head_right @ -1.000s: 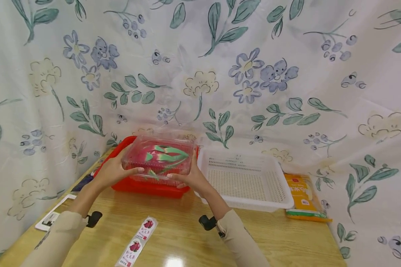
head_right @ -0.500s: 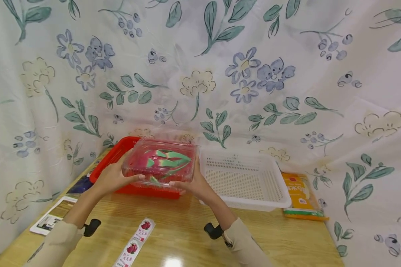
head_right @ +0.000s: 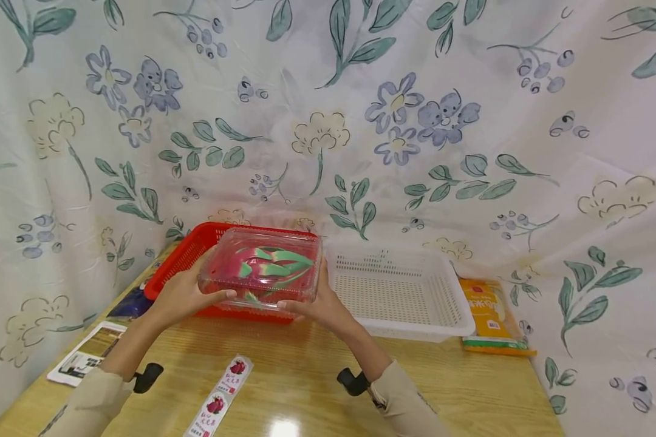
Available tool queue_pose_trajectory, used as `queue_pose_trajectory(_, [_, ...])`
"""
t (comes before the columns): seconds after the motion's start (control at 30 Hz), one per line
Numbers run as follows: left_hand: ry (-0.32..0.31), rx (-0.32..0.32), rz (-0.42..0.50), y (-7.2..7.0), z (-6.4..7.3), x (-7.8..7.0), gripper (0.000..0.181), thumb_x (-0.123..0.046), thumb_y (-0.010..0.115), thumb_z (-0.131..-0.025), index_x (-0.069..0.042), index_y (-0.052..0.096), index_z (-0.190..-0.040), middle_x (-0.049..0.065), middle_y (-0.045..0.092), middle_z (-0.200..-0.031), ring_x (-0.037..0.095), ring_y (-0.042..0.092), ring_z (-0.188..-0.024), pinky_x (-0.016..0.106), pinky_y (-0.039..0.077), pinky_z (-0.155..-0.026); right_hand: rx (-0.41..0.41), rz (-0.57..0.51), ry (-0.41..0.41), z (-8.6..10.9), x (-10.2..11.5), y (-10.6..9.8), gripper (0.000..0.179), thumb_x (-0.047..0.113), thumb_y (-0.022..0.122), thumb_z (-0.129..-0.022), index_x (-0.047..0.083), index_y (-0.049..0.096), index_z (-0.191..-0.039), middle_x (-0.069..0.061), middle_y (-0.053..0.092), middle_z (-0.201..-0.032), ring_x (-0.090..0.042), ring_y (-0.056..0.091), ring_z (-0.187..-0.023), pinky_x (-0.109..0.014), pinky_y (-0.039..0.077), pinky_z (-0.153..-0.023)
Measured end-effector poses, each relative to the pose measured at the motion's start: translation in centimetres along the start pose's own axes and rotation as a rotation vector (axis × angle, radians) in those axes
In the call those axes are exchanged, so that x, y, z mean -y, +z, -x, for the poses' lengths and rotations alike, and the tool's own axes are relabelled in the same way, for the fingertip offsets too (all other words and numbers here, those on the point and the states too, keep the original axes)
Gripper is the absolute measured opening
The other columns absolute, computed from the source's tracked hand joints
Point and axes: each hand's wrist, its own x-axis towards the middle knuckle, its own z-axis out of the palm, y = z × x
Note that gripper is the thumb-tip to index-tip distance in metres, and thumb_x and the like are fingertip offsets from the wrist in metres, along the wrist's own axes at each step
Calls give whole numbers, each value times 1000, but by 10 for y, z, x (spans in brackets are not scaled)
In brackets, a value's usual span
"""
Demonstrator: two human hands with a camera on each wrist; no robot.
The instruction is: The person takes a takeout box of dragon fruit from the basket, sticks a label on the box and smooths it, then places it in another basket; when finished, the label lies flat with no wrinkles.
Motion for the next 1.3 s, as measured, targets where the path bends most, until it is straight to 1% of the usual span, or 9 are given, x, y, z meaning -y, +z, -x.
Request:
queue_pose_trajectory(0.07, [3, 1, 3, 1, 1, -1, 113, -75, 68, -74, -28, 12, -160, 20, 61, -130, 40, 63, -105, 60, 55, -83, -1, 4, 6, 2, 0, -1, 119, 32, 75, -88, 39, -25, -152, -26, 33, -155, -28, 74, -79, -53, 46, -104])
queue_pose_trajectory(0.13, [10, 0, 3, 1, 3, -2, 113, -74, 68, -74, -27, 11, -160, 21, 61, -131, 41, 62, -106, 61, 54, -84, 0, 0, 10, 4, 0, -1, 120, 33, 76, -87, 41, -25, -152, -19, 9, -164, -31, 74, -84, -51, 51, -98])
queue_pose_trajectory(0.33, [42, -36, -11, 6, 9, -5, 112, -72, 69, -75, -26, 14, -160, 20, 64, -125, 37, 64, -99, 59, 55, -81, -35, 95, 23, 15, 1, -3, 123, 49, 77, -81, 41, -22, -153, -13, -6, -166, -41, 56, -125, -57, 49, -98])
queue_pose_trajectory(0.4, [52, -43, -9, 8, 11, -7, 112, -72, 70, -75, -27, 14, -160, 20, 65, -124, 36, 64, -98, 58, 56, -79, -62, 132, 20, 20, 1, -4, 124, 53, 78, -79, 40, -20, -154, -14, 0, -166, -40, 49, -131, -56, 50, -96])
queue_pose_trajectory(0.57, [68, -46, 4, 10, 17, -10, 112, -70, 71, -75, -25, 15, -160, 19, 63, -128, 36, 64, -100, 57, 56, -79, -84, 144, 16, 29, 2, -3, 122, 54, 78, -78, 42, -17, -154, -16, 18, -162, -38, 52, -128, -54, 53, -92])
queue_pose_trajectory(0.7, [68, -44, 6, 11, 22, -13, 113, -70, 72, -74, -25, 15, -160, 18, 63, -129, 36, 64, -101, 58, 55, -81, -87, 168, 21, 34, 1, -2, 122, 53, 78, -78, 47, -17, -153, -19, 46, -144, -33, 57, -118, -47, 57, -83])
queue_pose_trajectory(0.8, [66, -33, 6, 13, 25, -16, 113, -71, 72, -74, -27, 14, -160, 17, 63, -129, 36, 65, -102, 59, 55, -80, -86, 183, 33, 39, 1, -3, 122, 51, 79, -78, 44, -17, -154, -18, 55, -131, -30, 59, -112, -41, 58, -78])
queue_pose_trajectory(1.0, [85, -41, 1, 15, 32, -23, 112, -69, 74, -73, -31, 14, -160, 10, 69, -110, 23, 63, -82, 44, 56, -69, -83, 210, 75, 50, 1, -7, 125, 50, 78, -80, 27, -18, -157, -17, 58, -127, -25, 64, -100, -38, 57, -77])
queue_pose_trajectory(1.3, [61, 32, 13, 19, 38, -33, 114, -69, 72, -74, -27, 11, -161, 4, 67, -95, 18, 58, -74, 36, 54, -64, -49, 206, 53, 63, 2, -14, 123, 44, 78, -82, 31, -20, -156, -21, 56, -127, -27, 62, -104, -38, 57, -78])
